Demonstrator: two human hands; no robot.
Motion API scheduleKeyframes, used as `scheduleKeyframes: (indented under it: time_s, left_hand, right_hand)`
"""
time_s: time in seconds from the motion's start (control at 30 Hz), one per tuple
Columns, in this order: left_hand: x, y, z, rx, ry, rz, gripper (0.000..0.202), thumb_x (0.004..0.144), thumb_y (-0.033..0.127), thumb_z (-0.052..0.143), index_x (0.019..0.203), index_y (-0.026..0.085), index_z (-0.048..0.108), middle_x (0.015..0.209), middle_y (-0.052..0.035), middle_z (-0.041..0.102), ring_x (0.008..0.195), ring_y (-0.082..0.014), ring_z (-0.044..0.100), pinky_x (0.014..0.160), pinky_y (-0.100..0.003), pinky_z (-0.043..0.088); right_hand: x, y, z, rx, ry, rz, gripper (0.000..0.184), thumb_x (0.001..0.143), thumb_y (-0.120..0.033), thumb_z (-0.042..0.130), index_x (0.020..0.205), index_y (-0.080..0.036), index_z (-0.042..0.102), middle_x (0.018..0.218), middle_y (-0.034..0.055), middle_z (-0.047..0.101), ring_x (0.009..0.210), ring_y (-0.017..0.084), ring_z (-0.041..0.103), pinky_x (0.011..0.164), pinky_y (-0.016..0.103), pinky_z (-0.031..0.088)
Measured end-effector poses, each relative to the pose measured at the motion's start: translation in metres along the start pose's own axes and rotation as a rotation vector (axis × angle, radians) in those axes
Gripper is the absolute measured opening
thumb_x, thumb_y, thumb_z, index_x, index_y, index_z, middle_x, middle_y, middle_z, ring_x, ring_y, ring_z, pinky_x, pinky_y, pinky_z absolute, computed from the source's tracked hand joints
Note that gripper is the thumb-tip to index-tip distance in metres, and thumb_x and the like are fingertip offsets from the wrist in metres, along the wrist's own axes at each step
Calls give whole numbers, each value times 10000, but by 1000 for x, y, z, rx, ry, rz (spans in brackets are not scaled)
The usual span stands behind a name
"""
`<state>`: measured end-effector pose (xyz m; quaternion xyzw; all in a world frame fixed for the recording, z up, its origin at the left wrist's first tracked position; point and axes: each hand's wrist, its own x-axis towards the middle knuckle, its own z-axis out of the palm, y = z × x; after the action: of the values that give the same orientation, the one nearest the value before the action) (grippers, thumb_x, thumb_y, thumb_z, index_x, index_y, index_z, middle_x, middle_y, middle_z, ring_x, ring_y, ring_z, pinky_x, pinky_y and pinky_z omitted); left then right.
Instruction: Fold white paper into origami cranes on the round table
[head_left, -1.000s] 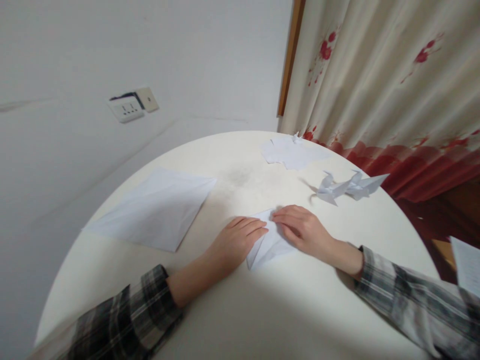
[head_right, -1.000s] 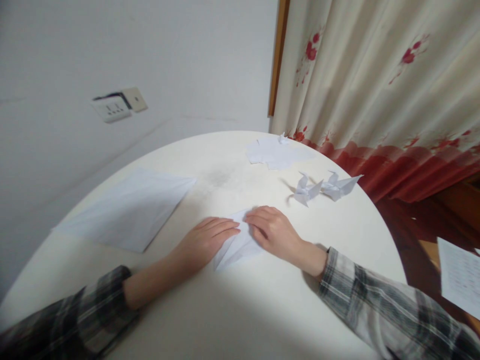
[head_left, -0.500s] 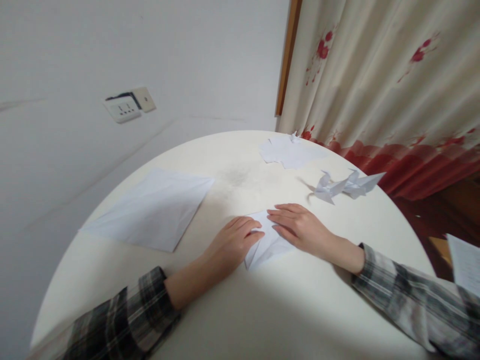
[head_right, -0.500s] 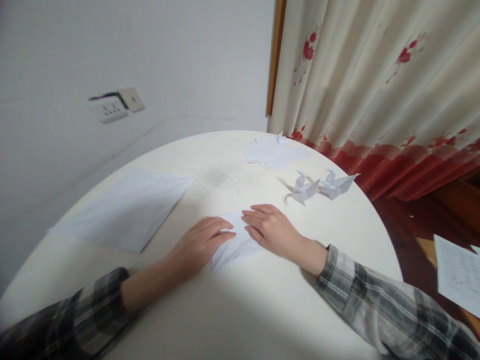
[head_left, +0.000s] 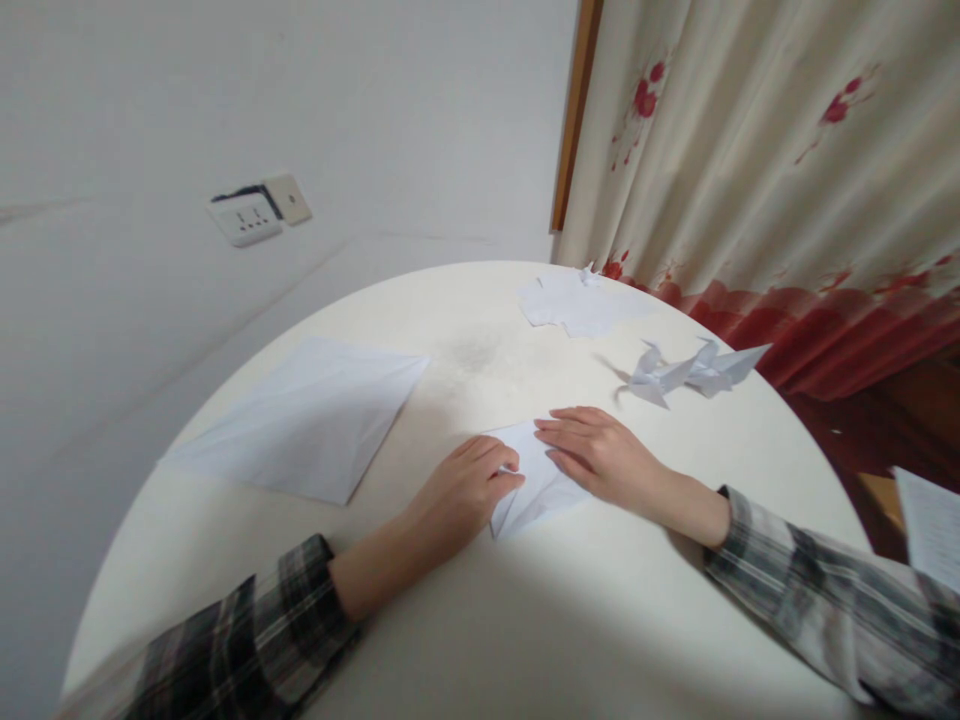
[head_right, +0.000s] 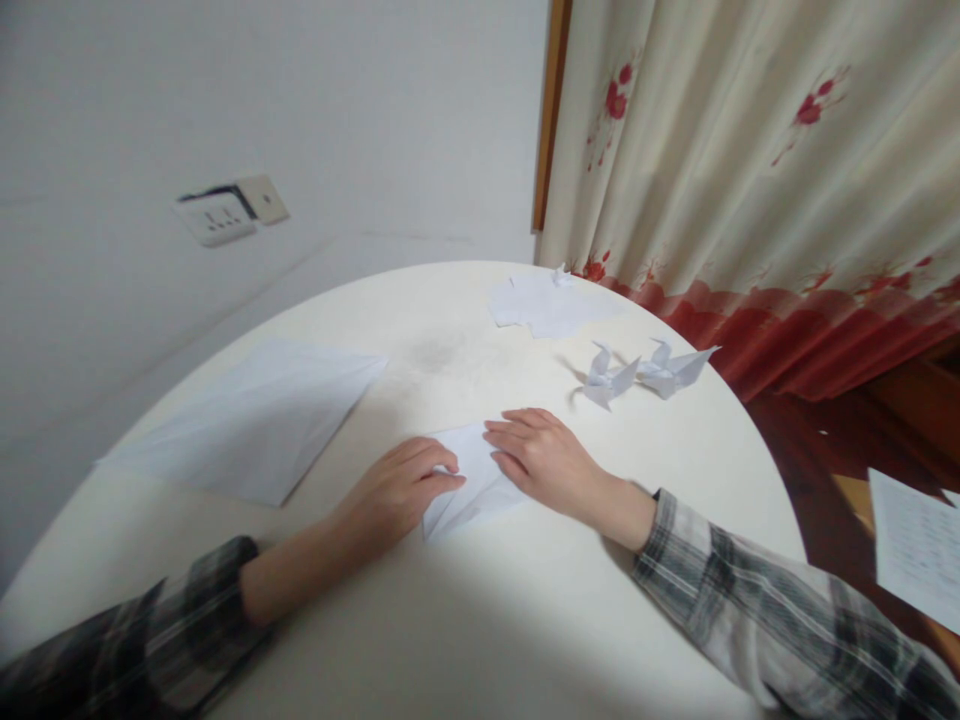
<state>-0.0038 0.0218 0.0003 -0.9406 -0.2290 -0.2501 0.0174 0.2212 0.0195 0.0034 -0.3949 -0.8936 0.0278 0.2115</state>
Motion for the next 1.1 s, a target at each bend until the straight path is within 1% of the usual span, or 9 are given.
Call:
scheduleKeyframes:
  time_s: [0.1,0.3,0.5,0.67,0.73,0.83,0.93,1.1]
  left_hand:
    - [0,1,0,-6,-1,11,208,877,157,464,747,144,627,798,-41,605,767,-137,491,732,-272,413]
    - [-2,2,0,9,-49,15,256,887,148,430,698,145,603,761,-36,581,741,-134,468,705,-270,391]
    - [-3,0,1,-12,-31,58,266,875,132,440,641,137,566,735,-32,571,716,-131,441,687,-263,371]
    - [-4,0,1,-5,-82,71,305,880,129,406,620,151,564,705,-32,565,700,-134,439,682,-270,371]
    - [-4,0,1,-17,-85,69,319,882,116,383,627,152,570,709,-35,572,700,-134,446,681,-269,374]
    - [-4,1,0,-49,-57,69,336,880,89,355,635,149,577,718,-36,589,702,-132,459,681,-266,378]
    - [-3,2,0,-72,-31,62,322,877,85,362,661,145,592,737,-34,606,709,-132,473,678,-261,382]
    - [-2,3,1,-77,-44,23,276,872,89,374,815,149,638,838,-54,628,783,-148,507,718,-270,408]
  right_hand:
    - [0,0,0,-5,-7,3,290,870,-229,484,1131,-194,606,1172,67,620,1141,220,522,956,427,425]
    - [0,0,0,-3,-1,4,291,869,-235,488,1133,-204,607,1165,73,623,1141,220,525,957,431,423]
    - [0,-1,-1,-18,-16,11,288,876,-235,476,1129,-205,609,1171,63,621,1148,224,519,961,435,417]
    - [0,-1,0,-13,-4,9,284,870,-234,487,1123,-208,613,1161,71,625,1142,224,524,951,433,423]
    - [0,-1,0,-15,-2,10,285,869,-234,488,1126,-211,611,1162,70,625,1140,225,525,950,435,422]
    - [0,0,0,-19,-6,12,288,876,-238,480,1133,-209,607,1165,67,623,1141,224,523,951,432,420]
    - [0,0,-2,-32,-13,25,298,891,-295,466,1140,-201,601,1169,69,621,1157,234,510,958,435,410]
    - [-1,0,-4,-70,5,83,368,893,-403,443,1167,-197,577,1212,87,590,1208,259,460,972,478,383]
